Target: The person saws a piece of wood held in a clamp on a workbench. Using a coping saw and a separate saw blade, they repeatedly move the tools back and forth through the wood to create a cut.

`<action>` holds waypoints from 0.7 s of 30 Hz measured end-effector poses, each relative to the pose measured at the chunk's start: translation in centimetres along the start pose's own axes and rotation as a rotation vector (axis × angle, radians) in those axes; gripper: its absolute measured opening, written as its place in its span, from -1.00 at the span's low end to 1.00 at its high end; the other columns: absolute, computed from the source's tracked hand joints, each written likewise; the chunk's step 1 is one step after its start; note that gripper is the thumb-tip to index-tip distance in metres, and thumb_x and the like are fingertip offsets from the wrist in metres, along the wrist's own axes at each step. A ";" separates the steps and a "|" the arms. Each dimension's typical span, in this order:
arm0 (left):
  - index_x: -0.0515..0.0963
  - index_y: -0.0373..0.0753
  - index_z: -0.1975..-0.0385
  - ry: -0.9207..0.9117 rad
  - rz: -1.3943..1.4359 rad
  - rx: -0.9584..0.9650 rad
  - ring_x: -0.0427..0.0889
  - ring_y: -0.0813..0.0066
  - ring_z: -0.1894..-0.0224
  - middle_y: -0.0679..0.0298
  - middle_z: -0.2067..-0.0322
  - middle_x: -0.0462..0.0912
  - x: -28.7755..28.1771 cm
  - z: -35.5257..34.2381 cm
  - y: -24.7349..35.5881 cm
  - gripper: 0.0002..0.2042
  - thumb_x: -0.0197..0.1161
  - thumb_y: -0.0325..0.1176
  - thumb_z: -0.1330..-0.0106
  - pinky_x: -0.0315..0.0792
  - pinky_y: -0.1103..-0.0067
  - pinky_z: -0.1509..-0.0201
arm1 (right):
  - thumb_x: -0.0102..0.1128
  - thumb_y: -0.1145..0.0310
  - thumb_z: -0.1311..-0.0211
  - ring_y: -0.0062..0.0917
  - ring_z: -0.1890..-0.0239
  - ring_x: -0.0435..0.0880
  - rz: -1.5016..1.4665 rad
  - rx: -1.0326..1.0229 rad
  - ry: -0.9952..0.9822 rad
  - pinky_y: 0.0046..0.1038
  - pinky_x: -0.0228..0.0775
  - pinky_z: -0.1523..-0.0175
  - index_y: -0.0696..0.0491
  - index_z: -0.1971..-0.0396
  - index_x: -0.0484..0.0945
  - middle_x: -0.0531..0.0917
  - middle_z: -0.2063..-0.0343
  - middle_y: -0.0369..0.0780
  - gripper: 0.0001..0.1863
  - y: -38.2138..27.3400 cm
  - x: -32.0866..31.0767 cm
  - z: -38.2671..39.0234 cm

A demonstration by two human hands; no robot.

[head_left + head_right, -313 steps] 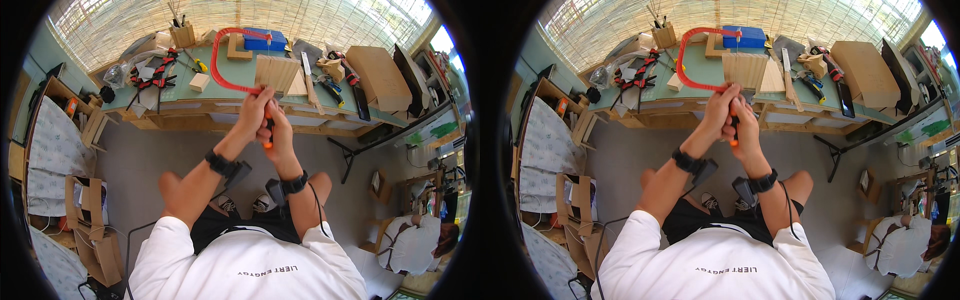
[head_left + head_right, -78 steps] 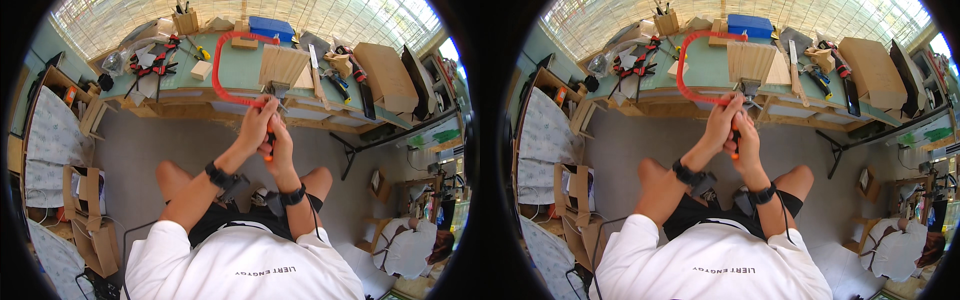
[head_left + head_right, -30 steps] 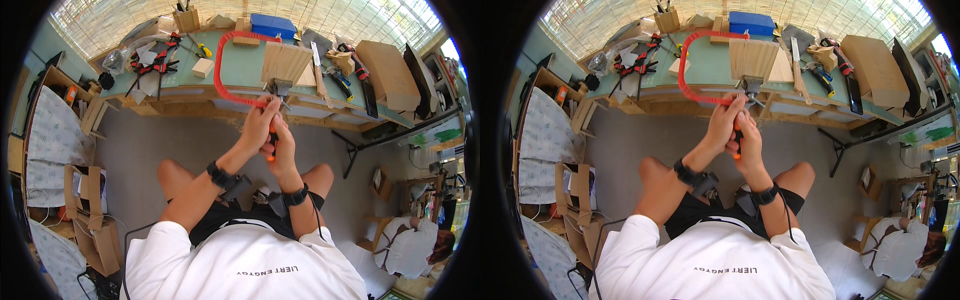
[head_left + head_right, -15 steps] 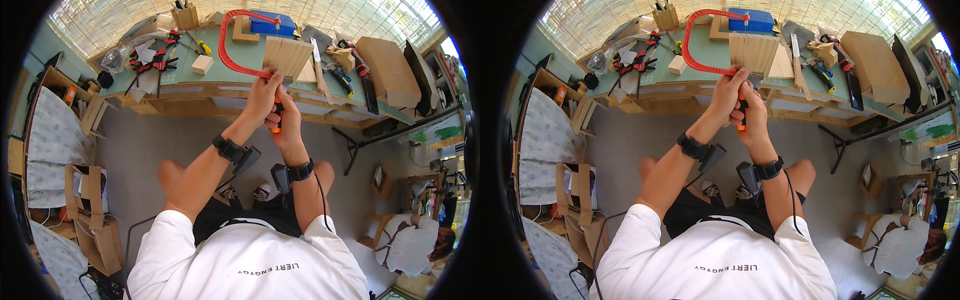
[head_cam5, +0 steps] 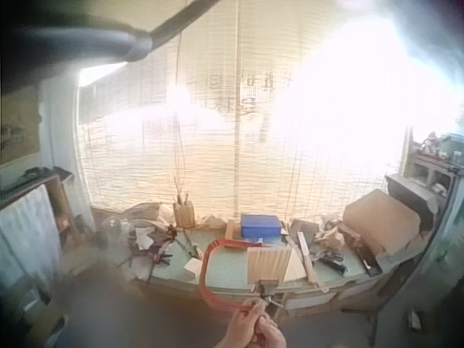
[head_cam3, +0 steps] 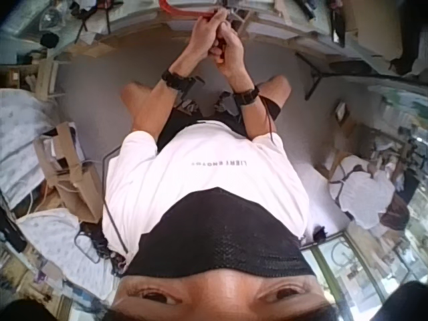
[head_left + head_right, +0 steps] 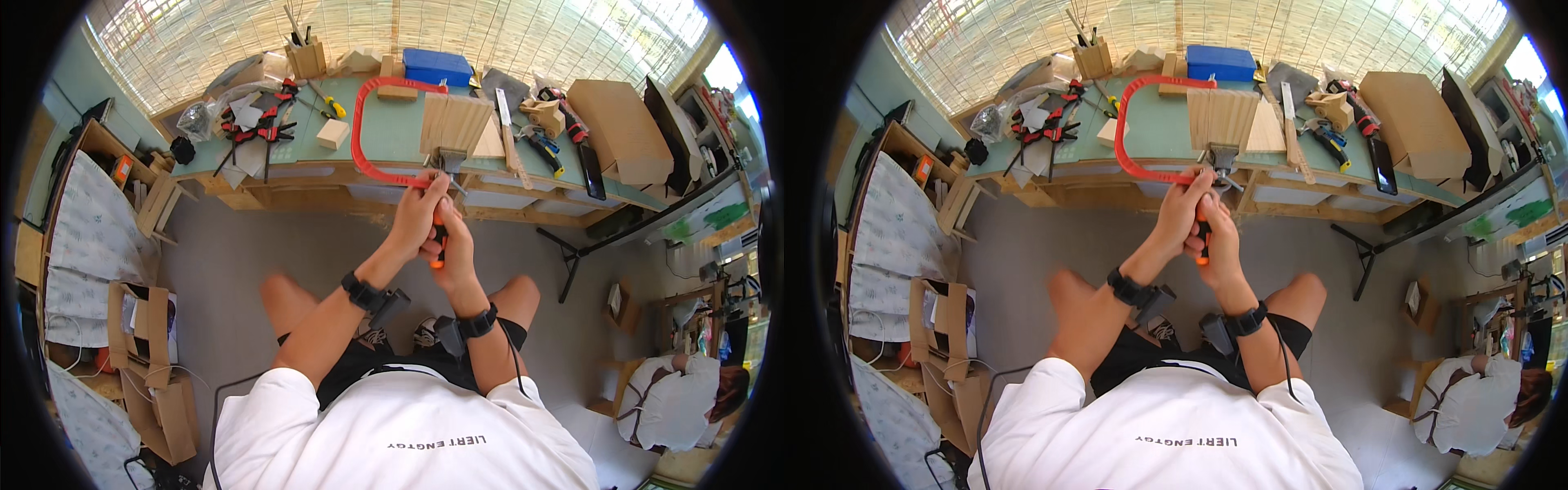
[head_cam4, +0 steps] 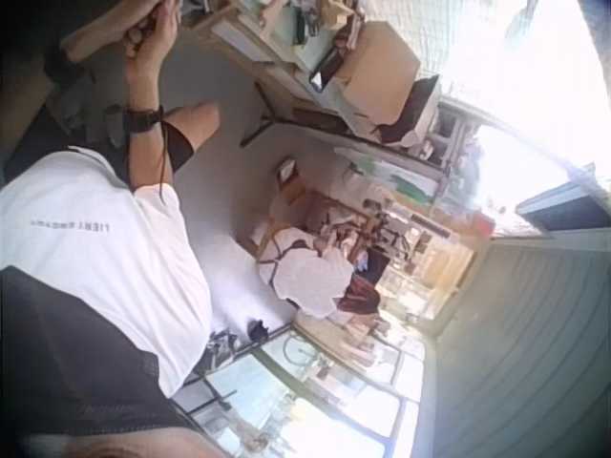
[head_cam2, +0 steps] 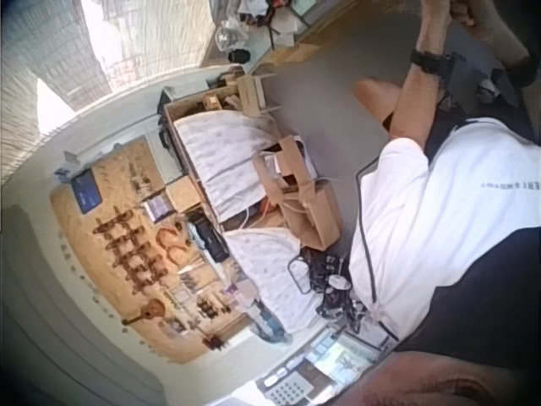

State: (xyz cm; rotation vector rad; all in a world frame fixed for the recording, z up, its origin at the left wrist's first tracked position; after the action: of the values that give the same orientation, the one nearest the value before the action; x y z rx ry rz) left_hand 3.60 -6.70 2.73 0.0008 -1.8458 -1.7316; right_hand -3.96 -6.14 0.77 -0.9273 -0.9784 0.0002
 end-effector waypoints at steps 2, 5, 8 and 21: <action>0.45 -0.23 0.15 -0.009 0.018 0.001 0.60 0.56 0.51 0.32 0.54 0.55 0.2 1.3 0.4 -0.74 0.09 -0.12 -0.51 0.42 0.67 0.50 | 0.06 0.04 -0.46 -0.71 0.67 0.40 -0.004 -0.006 -0.010 -0.64 0.16 0.65 -0.10 0.27 0.40 0.44 0.57 -0.41 -0.75 0.7 -0.3 0.7; 0.44 -0.21 0.17 0.002 -0.018 0.000 0.61 0.55 0.48 0.32 0.51 0.55 0.2 1.3 1.0 -0.74 0.09 -0.12 -0.51 0.46 0.64 0.45 | 0.05 0.05 -0.47 -0.69 0.67 0.41 -0.034 -0.001 -0.074 -0.62 0.18 0.65 -0.07 0.29 0.41 0.46 0.56 -0.40 -0.74 0.6 0.4 0.6; 0.44 -0.18 0.22 -0.055 0.015 -0.064 0.62 0.57 0.43 0.32 0.43 0.57 0.5 1.5 0.9 -0.74 0.10 -0.09 -0.50 0.47 0.65 0.44 | 0.04 0.08 -0.48 -0.68 0.65 0.45 -0.018 -0.031 -0.061 -0.60 0.25 0.63 -0.04 0.29 0.42 0.48 0.54 -0.38 -0.74 -0.1 0.8 1.0; 0.49 -0.19 0.38 -0.120 -0.153 -0.022 0.51 0.62 0.43 0.31 0.38 0.60 0.0 0.7 2.0 -0.71 0.11 -0.10 -0.48 0.42 0.65 0.38 | -0.04 0.10 -0.49 -0.71 0.65 0.38 0.218 -0.043 -0.020 -0.64 0.16 0.65 -0.06 0.25 0.39 0.45 0.53 -0.36 -0.77 -0.9 1.3 1.4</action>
State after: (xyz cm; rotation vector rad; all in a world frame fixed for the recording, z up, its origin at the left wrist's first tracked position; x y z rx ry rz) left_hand 4.08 -5.83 4.59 0.0308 -1.9576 -1.8929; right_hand -4.50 -5.29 2.64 -1.0714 -0.8945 0.1734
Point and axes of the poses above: each hand's wrist, its own z-axis away from the middle knuckle, its own x-axis out of the palm, y = z × x, the point moved 9 cm from there along -z, towards the middle knuckle
